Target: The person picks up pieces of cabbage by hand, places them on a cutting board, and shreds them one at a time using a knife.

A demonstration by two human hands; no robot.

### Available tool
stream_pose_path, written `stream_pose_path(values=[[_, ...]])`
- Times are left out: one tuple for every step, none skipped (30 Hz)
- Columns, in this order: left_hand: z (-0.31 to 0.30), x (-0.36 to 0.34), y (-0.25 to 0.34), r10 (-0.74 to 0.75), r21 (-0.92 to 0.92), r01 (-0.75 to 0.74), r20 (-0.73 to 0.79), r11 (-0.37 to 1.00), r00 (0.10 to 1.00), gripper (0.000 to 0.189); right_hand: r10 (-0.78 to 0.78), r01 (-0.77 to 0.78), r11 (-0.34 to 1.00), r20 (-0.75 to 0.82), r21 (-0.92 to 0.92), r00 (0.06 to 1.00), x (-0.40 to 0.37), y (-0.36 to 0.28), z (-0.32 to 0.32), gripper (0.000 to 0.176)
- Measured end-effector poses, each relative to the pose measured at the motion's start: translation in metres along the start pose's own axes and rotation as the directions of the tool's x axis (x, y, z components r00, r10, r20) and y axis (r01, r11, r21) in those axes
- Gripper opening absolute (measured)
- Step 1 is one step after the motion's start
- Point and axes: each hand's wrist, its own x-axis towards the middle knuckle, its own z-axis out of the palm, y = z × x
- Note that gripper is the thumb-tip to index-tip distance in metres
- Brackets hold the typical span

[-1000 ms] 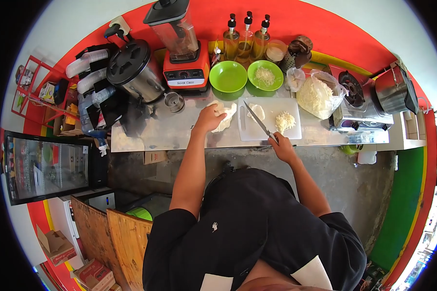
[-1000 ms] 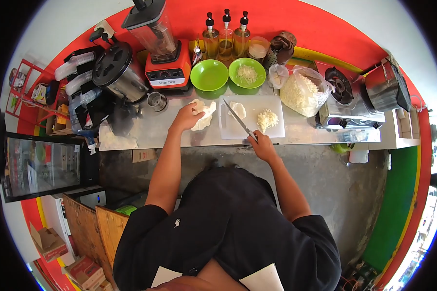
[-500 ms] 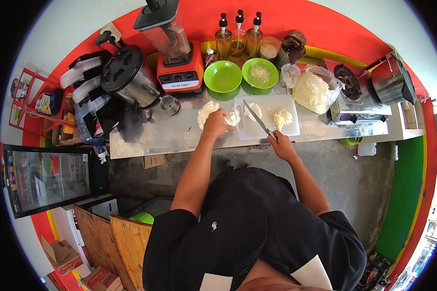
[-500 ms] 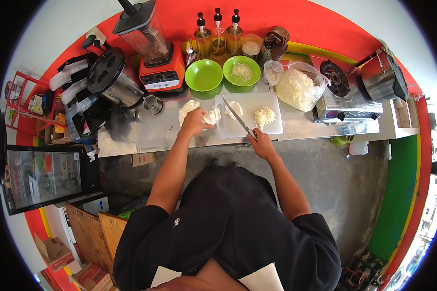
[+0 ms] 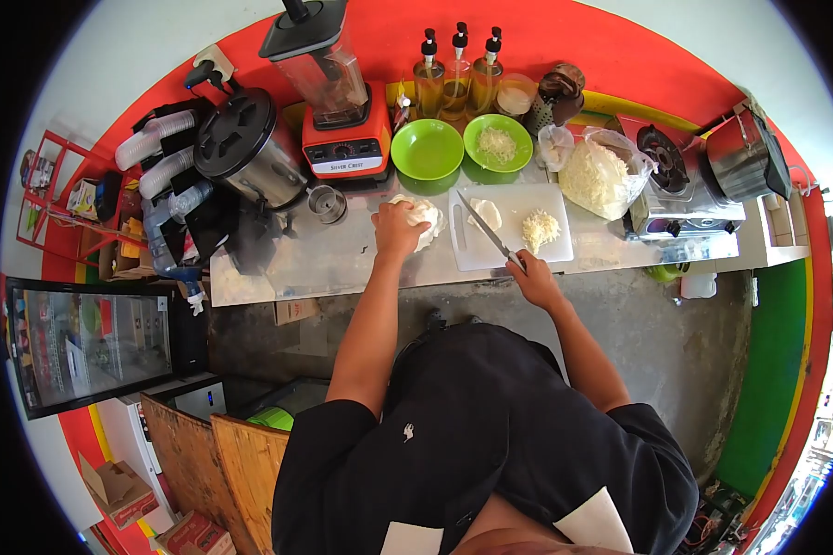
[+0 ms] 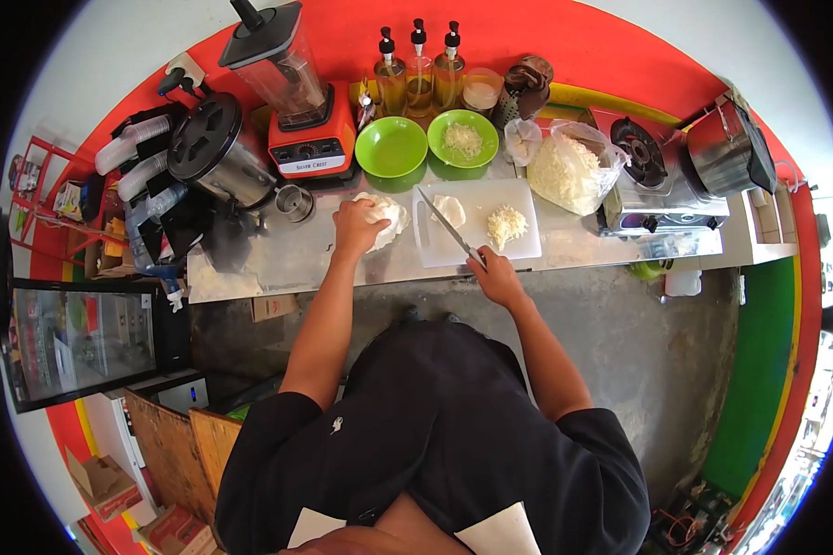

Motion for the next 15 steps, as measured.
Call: stream_pose_path(values=[[0.001,-0.002,0.0,0.002,0.0,-0.002,-0.002,1.0,1.0,0.058,-0.015,0.015,1.0,-0.014,-0.012,1.0,0.0,-0.001,0.0,0.03],[0.003,-0.004,0.001,-0.029,0.021,0.03,-0.048,0.999,0.998,0.059,-0.031,0.03,0.999,-0.027,-0.024,0.999,-0.001,-0.001,0.0,0.03],[0.007,-0.005,-0.002,-0.058,0.039,0.062,-0.094,0.997,0.994,0.059,-0.033,0.032,0.999,-0.031,-0.024,0.999,-0.001,0.0,0.001,0.03],[0.011,-0.005,-0.007,-0.054,0.039,0.057,-0.096,0.998,0.994,0.059,-0.031,0.031,0.999,-0.028,-0.02,0.999,-0.001,0.001,0.002,0.03],[0.013,-0.005,-0.012,-0.061,0.044,0.067,-0.113,0.997,0.992,0.062,-0.029,0.029,0.999,-0.025,-0.016,0.999,0.0,0.002,0.003,0.03],[0.012,-0.005,-0.013,-0.07,0.05,0.077,-0.128,0.996,0.989,0.064,-0.028,0.027,1.0,-0.03,-0.016,0.999,0.0,0.001,0.002,0.03],[0.009,-0.005,-0.015,-0.069,0.05,0.075,-0.125,0.996,0.99,0.064,-0.015,0.015,1.0,-0.024,-0.023,1.0,-0.001,0.001,0.003,0.03],[0.007,-0.005,-0.017,-0.079,0.016,0.081,-0.106,0.997,0.991,0.066,-0.003,0.003,1.0,-0.016,-0.029,1.0,-0.003,0.001,0.004,0.031],[0.004,-0.004,-0.019,-0.088,-0.018,0.087,-0.088,0.996,0.992,0.067,-0.002,0.002,1.0,-0.017,-0.03,1.0,-0.003,0.001,0.005,0.031],[0.004,0.0,-0.029,-0.087,-0.018,0.086,-0.088,0.996,0.992,0.067,-0.01,0.009,0.999,-0.023,-0.031,1.0,-0.004,0.001,0.007,0.031],[0.005,0.005,-0.04,-0.086,-0.02,0.085,-0.057,0.996,0.995,0.07,-0.016,0.015,0.999,-0.027,-0.033,0.999,-0.005,0.001,0.009,0.031],[0.0,0.006,-0.041,-0.084,-0.023,0.084,-0.027,0.996,0.996,0.072,-0.016,0.015,0.999,-0.028,-0.034,0.999,-0.006,0.001,0.011,0.031],[-0.003,0.006,-0.04,-0.081,-0.024,0.081,-0.027,0.996,0.996,0.072,-0.019,0.019,0.999,-0.019,-0.036,1.0,-0.006,0.001,0.012,0.031],[-0.007,0.005,-0.041,-0.066,-0.006,0.066,-0.013,0.998,0.998,0.073,-0.021,0.021,0.999,-0.01,-0.039,1.0,-0.006,0.002,0.013,0.031],[-0.013,0.001,-0.039,-0.052,0.013,0.052,0.002,0.999,0.999,0.073,-0.018,0.018,0.999,-0.011,-0.039,1.0,-0.007,-0.001,0.013,0.031]])
